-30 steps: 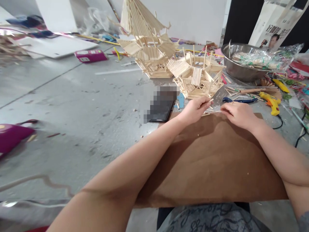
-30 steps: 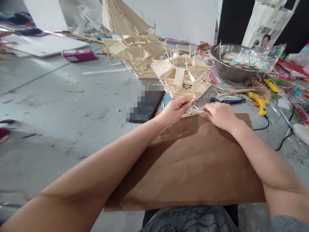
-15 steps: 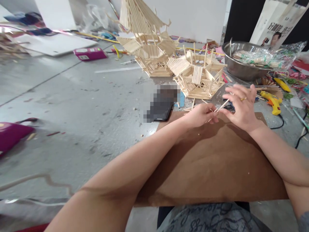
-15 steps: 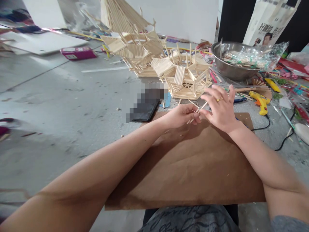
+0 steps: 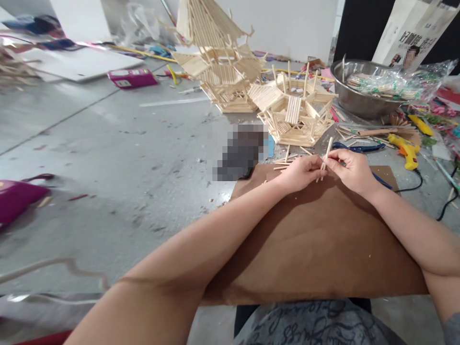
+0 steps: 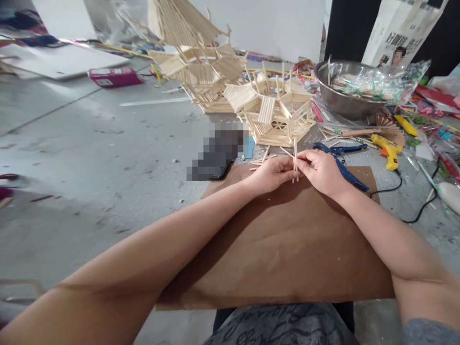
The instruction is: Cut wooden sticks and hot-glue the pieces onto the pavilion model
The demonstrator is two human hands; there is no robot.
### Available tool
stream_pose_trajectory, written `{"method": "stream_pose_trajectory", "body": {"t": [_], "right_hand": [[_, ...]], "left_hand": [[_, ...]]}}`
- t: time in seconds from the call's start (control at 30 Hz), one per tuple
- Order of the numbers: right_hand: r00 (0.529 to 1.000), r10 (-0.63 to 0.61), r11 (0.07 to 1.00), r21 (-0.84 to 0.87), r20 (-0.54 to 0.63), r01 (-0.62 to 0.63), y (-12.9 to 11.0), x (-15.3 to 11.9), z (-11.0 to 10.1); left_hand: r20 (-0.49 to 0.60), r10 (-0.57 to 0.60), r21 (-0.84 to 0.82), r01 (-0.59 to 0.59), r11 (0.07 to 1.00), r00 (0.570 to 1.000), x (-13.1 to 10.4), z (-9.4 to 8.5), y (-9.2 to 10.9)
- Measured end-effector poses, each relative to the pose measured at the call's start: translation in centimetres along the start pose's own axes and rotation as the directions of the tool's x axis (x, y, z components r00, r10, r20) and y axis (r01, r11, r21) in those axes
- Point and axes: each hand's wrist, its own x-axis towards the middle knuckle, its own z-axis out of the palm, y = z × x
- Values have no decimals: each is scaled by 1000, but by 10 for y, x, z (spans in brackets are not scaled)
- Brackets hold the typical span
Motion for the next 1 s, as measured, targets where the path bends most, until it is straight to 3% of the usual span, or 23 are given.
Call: {"method": "stream_pose_trajectory", "body": {"t": [0.13,0.23,0.7,1.0], "right_hand": [[1000,3,1000,17,22,-3,1,-1,2],[1000,4,1000,14,23,-4,1,-2,3],[1000,16,996,84,8,-16,2,-5,5],[1000,-19,997,68,-1,19,5,-5,8]], "left_hand": [[-39,112,281,-97,955,993,0,-6,-1],[-23,189,387,-166,907,982,0,-10,0],[14,59,297,-60,953,998,-2,-9,1],[-36,132,397,-107,911,991,-4,-6,2]]}}
